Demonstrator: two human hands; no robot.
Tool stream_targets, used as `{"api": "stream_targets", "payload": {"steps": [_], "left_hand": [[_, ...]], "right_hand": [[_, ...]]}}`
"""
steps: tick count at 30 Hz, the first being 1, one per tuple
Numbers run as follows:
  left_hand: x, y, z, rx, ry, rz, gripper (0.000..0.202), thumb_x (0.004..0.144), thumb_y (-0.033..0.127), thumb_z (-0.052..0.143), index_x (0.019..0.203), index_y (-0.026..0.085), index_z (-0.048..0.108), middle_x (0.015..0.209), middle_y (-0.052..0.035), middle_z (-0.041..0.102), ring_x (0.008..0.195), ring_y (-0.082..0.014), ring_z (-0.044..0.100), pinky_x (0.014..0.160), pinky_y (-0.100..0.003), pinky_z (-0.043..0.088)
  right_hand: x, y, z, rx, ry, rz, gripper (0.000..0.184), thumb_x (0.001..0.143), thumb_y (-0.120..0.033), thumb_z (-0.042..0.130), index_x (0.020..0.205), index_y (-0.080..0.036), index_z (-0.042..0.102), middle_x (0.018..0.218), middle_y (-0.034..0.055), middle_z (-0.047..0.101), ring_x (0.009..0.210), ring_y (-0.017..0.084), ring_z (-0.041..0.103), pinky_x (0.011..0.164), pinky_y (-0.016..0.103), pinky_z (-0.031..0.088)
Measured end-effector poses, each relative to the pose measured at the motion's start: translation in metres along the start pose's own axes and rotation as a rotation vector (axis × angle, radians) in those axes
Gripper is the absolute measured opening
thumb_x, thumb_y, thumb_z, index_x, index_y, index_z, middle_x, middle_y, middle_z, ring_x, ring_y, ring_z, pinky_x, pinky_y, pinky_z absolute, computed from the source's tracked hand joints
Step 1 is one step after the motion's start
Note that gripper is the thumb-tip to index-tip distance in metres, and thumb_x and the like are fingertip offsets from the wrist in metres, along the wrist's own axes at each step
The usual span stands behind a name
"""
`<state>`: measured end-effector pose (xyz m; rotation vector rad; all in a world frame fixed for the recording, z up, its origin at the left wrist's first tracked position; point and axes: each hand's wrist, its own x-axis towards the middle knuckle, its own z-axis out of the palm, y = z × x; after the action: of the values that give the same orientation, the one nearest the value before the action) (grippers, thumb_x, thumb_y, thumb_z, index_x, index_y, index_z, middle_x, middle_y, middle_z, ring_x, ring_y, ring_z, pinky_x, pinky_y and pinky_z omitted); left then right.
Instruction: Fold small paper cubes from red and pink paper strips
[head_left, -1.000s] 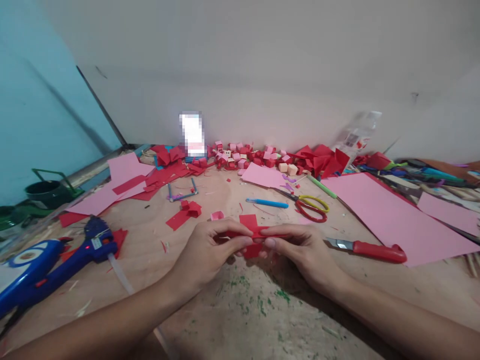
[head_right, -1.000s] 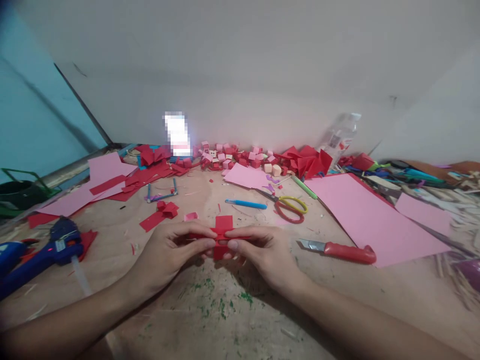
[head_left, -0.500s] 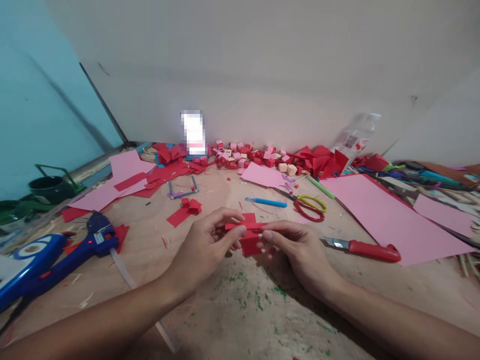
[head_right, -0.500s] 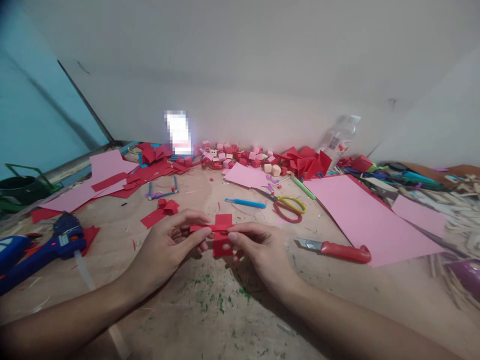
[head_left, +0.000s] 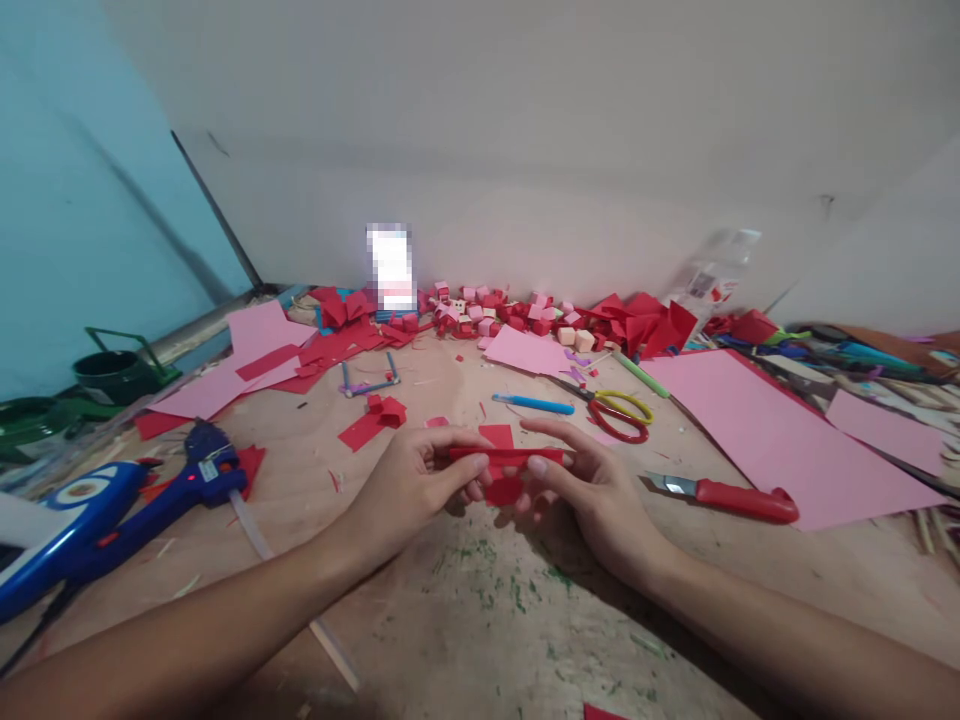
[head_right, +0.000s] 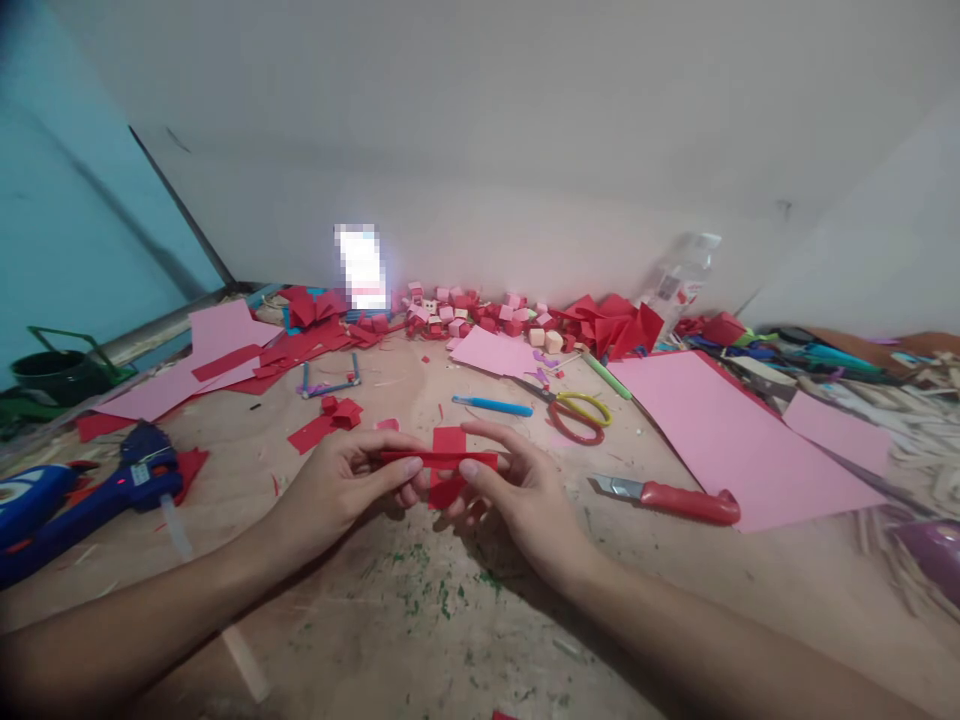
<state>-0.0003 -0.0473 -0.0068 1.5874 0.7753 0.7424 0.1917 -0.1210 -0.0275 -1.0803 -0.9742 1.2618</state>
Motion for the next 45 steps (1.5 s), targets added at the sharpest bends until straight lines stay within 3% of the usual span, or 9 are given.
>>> {"api": "stream_targets", "payload": {"steps": [4, 8, 13, 17, 19, 21, 23, 28, 45], "left_hand": [[0.001, -0.002, -0.001, 0.018, -0.017, -0.036, 0.024, 0.087, 0.034, 0.067, 0.086, 0.012, 0.074, 0.069, -0.004, 0.072, 0.058, -0.0134, 0.065, 0.056, -0.023, 0.053], [0.001, -0.003, -0.002, 0.048, -0.02, -0.051, 0.031, 0.091, 0.036, 0.062, 0.076, 0.012, 0.072, 0.064, -0.0049, 0.071, 0.054, -0.0121, 0.064, 0.054, -0.021, 0.052], [-0.001, -0.002, 0.001, 0.112, -0.061, -0.015, 0.029, 0.094, 0.035, 0.061, 0.079, 0.013, 0.073, 0.065, -0.0044, 0.071, 0.056, -0.0134, 0.065, 0.057, -0.023, 0.056], [-0.004, 0.002, 0.002, 0.134, 0.052, 0.129, 0.019, 0.085, 0.027, 0.073, 0.103, 0.019, 0.073, 0.106, -0.0066, 0.075, 0.082, -0.0161, 0.072, 0.075, -0.027, 0.062], [-0.006, 0.004, -0.001, 0.178, 0.068, 0.219, 0.019, 0.082, 0.024, 0.077, 0.1, 0.021, 0.071, 0.131, -0.0071, 0.066, 0.1, -0.0187, 0.071, 0.082, -0.028, 0.063], [-0.006, 0.005, -0.005, 0.249, 0.01, 0.27, 0.008, 0.086, 0.026, 0.075, 0.091, 0.021, 0.071, 0.138, -0.0072, 0.059, 0.112, -0.0217, 0.067, 0.079, -0.027, 0.064], [-0.005, 0.004, -0.008, 0.337, -0.033, 0.321, 0.009, 0.09, 0.028, 0.07, 0.085, 0.021, 0.072, 0.135, -0.0077, 0.06, 0.118, -0.0236, 0.065, 0.078, -0.027, 0.064], [-0.002, -0.002, -0.011, 0.531, 0.011, 0.471, 0.011, 0.093, 0.024, 0.069, 0.085, 0.021, 0.075, 0.119, -0.0068, 0.07, 0.109, -0.0228, 0.067, 0.101, -0.04, 0.054], [-0.001, -0.004, -0.012, 0.547, 0.027, 0.495, 0.013, 0.094, 0.023, 0.066, 0.086, 0.022, 0.076, 0.112, -0.0059, 0.074, 0.102, -0.021, 0.07, 0.094, -0.035, 0.054]], "right_hand": [[0.003, 0.0, 0.002, 0.025, 0.023, 0.032, 0.031, 0.083, -0.044, 0.082, 0.091, -0.016, 0.073, 0.063, 0.0047, 0.075, 0.053, 0.018, 0.071, 0.053, 0.026, 0.053], [0.004, -0.002, 0.002, 0.024, 0.009, 0.047, 0.031, 0.081, -0.044, 0.083, 0.088, -0.015, 0.076, 0.068, 0.0056, 0.077, 0.053, 0.017, 0.071, 0.055, 0.026, 0.053], [0.005, -0.006, 0.0, -0.085, -0.076, 0.041, 0.03, 0.079, -0.044, 0.084, 0.083, -0.015, 0.079, 0.064, 0.0042, 0.075, 0.056, 0.016, 0.071, 0.056, 0.024, 0.052], [0.005, -0.007, 0.0, -0.066, -0.059, 0.056, 0.032, 0.08, -0.046, 0.082, 0.081, -0.014, 0.078, 0.065, 0.0054, 0.076, 0.054, 0.015, 0.07, 0.055, 0.024, 0.051], [0.005, -0.006, 0.0, -0.038, -0.041, 0.073, 0.033, 0.079, -0.046, 0.084, 0.079, -0.014, 0.077, 0.065, 0.0059, 0.076, 0.054, 0.015, 0.07, 0.054, 0.025, 0.052], [0.005, -0.007, 0.0, -0.016, -0.035, 0.082, 0.033, 0.077, -0.045, 0.085, 0.079, -0.013, 0.076, 0.064, 0.006, 0.076, 0.053, 0.016, 0.069, 0.053, 0.025, 0.052], [0.005, -0.007, 0.0, -0.001, -0.038, 0.081, 0.032, 0.077, -0.045, 0.086, 0.078, -0.014, 0.076, 0.064, 0.0055, 0.075, 0.052, 0.015, 0.068, 0.052, 0.025, 0.053], [0.006, -0.008, 0.001, 0.002, -0.037, 0.084, 0.033, 0.076, -0.045, 0.086, 0.076, -0.014, 0.075, 0.064, 0.0049, 0.076, 0.051, 0.014, 0.068, 0.053, 0.025, 0.053], [0.005, -0.007, -0.002, -0.033, -0.072, 0.089, 0.031, 0.081, -0.044, 0.082, 0.081, -0.014, 0.076, 0.066, 0.0068, 0.077, 0.053, 0.015, 0.069, 0.055, 0.026, 0.05]]}}
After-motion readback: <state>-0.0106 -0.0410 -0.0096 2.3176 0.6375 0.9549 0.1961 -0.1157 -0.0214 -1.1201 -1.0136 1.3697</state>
